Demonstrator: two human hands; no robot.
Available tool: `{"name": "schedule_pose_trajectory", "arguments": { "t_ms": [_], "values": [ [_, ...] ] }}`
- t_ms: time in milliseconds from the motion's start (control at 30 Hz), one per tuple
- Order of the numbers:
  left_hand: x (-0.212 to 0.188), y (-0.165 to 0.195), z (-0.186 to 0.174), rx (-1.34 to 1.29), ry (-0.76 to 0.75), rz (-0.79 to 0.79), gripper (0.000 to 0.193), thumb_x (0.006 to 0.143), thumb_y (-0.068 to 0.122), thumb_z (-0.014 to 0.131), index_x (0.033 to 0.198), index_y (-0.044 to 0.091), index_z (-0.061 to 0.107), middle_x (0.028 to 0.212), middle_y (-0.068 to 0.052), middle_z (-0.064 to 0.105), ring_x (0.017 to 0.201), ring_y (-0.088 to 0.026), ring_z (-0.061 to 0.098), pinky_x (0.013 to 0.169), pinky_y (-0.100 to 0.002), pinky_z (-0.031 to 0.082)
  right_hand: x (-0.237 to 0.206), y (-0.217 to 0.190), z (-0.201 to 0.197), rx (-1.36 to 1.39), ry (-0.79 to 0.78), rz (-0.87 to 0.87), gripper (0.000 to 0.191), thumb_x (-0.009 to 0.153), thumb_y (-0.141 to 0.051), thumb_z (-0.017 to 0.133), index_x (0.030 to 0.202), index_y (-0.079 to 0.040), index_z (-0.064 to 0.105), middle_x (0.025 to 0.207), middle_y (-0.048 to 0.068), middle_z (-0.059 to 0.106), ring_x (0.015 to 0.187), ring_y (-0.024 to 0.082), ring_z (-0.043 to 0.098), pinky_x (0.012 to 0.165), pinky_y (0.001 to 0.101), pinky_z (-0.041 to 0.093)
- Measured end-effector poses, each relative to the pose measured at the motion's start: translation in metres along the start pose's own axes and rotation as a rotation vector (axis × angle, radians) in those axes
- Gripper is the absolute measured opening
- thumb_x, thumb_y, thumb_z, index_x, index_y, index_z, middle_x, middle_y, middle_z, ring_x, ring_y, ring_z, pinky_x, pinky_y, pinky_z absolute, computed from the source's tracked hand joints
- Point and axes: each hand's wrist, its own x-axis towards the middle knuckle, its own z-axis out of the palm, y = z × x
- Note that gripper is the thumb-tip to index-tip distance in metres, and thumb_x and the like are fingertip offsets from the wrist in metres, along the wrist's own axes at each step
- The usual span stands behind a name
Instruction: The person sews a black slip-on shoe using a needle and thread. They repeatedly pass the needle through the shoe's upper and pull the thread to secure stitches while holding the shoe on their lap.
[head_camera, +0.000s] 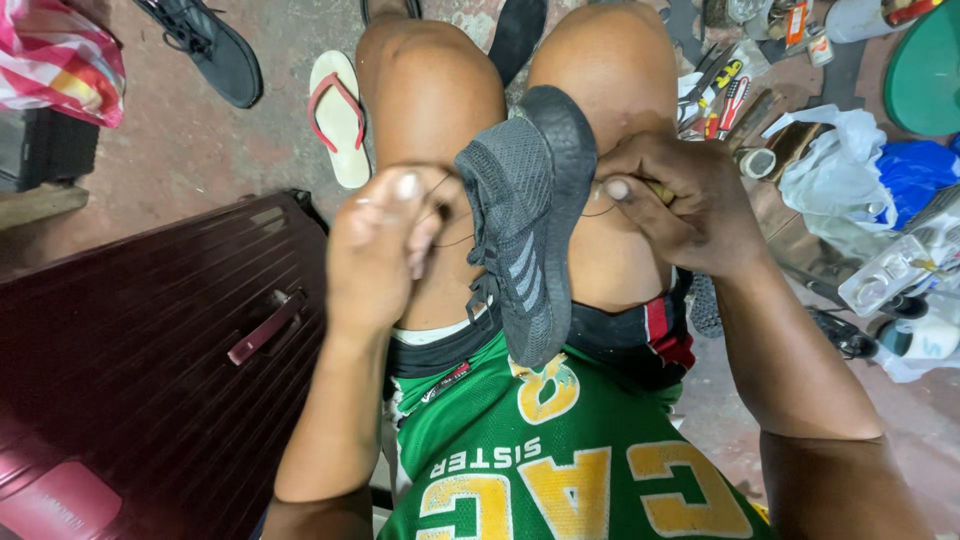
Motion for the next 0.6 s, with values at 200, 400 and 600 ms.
{"name": "schedule_pose_trajectory", "arguments": {
  "t_ms": [200,400,600],
  "values": [
    [0.004,0.008,0.028,0.456,-0.015,0.125,0.023,0.110,0.012,0.052,0.119,-0.001,0.069,0.067,0.004,0.056,0.058,-0.002,0.048,0.055,-0.022,0.040,0.006,-0.010,-0.005,0.042,0.021,-0.213,0.009,0.099,-0.008,0.069,0.104,-0.002,0.066,0.090,0.009,0.069,0.086,0.022,0.069,0.106,0.0445,0.049],
    [0.008,0.007,0.032,0.520,-0.059,0.125,0.021,0.103,0.003,0.057,0.116,-0.002,0.072,0.066,0.003,0.060,0.058,-0.002,0.053,0.053,-0.020,0.043,0.010,-0.017,-0.007,-0.033,-0.055,-0.100,0.010,0.096,-0.010,0.073,0.104,-0.004,0.070,0.085,0.006,0.070,0.081,0.019,0.071,0.075,0.0326,0.055],
    [0.015,-0.002,0.037,0.422,-0.047,-0.007,0.019,0.100,0.002,0.057,0.109,0.000,0.074,0.060,0.003,0.060,0.051,-0.001,0.051,0.047,-0.020,0.040,0.013,-0.018,-0.009,-0.010,-0.074,-0.154,0.008,0.098,-0.005,0.073,0.104,-0.003,0.069,0.092,0.006,0.073,0.085,0.016,0.075,0.076,0.0304,0.058]
  ]
}}
